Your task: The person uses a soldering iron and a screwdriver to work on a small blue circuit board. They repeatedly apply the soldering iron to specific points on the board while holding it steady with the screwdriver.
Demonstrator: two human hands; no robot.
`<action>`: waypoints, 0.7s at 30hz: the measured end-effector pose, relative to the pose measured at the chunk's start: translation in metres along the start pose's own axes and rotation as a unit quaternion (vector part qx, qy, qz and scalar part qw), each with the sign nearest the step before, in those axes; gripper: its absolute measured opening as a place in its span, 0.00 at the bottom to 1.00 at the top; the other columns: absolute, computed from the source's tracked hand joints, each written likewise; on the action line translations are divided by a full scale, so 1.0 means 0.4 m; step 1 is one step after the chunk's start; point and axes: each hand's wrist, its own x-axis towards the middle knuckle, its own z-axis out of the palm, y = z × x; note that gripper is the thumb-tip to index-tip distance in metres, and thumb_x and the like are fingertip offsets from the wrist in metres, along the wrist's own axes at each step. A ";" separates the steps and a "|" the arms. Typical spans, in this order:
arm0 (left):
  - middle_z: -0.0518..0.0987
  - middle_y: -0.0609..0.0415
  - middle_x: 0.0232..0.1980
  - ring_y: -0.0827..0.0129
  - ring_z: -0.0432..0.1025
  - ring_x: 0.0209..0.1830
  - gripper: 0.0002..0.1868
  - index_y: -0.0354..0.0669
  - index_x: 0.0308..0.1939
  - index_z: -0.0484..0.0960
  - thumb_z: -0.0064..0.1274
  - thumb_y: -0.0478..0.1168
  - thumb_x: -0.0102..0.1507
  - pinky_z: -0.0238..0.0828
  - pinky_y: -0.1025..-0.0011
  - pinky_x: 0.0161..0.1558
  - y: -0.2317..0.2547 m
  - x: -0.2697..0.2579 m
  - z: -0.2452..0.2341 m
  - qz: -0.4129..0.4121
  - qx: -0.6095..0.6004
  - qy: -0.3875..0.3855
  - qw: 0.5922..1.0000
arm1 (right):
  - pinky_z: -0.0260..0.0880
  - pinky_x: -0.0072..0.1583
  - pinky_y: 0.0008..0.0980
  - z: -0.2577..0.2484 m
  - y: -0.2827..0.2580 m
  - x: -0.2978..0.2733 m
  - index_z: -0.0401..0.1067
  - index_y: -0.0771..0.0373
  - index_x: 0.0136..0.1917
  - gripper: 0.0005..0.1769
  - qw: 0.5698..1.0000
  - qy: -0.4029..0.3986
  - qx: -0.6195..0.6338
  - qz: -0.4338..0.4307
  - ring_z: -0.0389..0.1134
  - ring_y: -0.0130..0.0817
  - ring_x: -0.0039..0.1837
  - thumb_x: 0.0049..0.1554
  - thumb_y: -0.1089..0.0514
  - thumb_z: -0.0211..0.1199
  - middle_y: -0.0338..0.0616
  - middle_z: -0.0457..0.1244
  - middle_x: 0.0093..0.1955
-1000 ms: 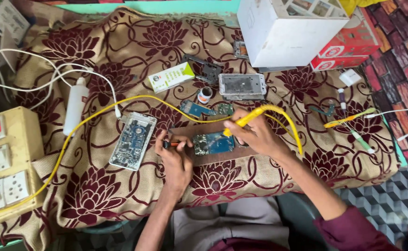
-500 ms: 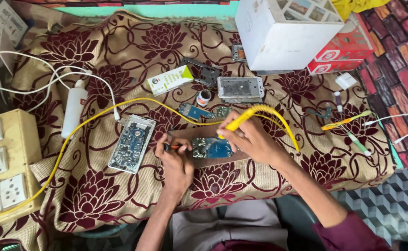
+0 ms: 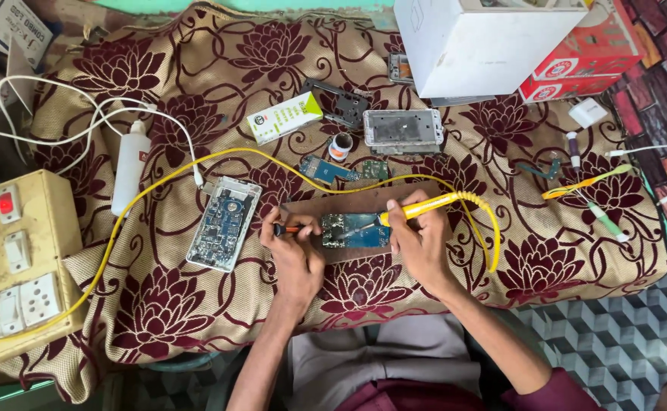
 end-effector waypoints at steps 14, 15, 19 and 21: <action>0.75 0.46 0.42 0.63 0.73 0.39 0.48 0.45 0.73 0.35 0.32 0.13 0.53 0.71 0.65 0.54 -0.010 -0.002 0.006 0.032 0.006 0.015 0.999 | 0.61 0.23 0.21 0.004 -0.002 0.042 0.68 0.66 0.39 0.10 0.997 0.019 -0.044 0.056 0.61 0.22 0.24 0.63 0.61 0.57 0.43 0.64 0.32; 0.75 0.45 0.42 0.62 0.73 0.39 0.48 0.43 0.73 0.35 0.32 0.13 0.53 0.70 0.65 0.53 -0.013 -0.005 0.008 0.020 0.000 0.012 1.000 | 0.61 0.23 0.22 0.003 -0.002 0.039 0.68 0.65 0.40 0.10 0.997 0.019 -0.046 0.058 0.61 0.22 0.24 0.63 0.61 0.57 0.43 0.64 0.32; 0.77 0.49 0.42 0.66 0.74 0.40 0.45 0.45 0.74 0.37 0.31 0.13 0.57 0.74 0.68 0.51 -0.023 -0.011 0.008 -0.002 -0.009 0.008 1.000 | 0.62 0.23 0.22 -0.006 0.003 0.040 0.69 0.66 0.40 0.11 0.998 -0.004 -0.042 0.042 0.62 0.22 0.24 0.64 0.59 0.57 0.44 0.64 0.31; 0.76 0.48 0.43 0.66 0.73 0.41 0.46 0.44 0.73 0.35 0.33 0.14 0.56 0.72 0.67 0.52 -0.021 -0.017 0.006 0.019 0.004 0.012 1.000 | 0.63 0.23 0.22 -0.011 0.008 0.039 0.67 0.67 0.41 0.11 0.998 -0.012 0.010 0.066 0.63 0.22 0.24 0.64 0.59 0.55 0.42 0.63 0.32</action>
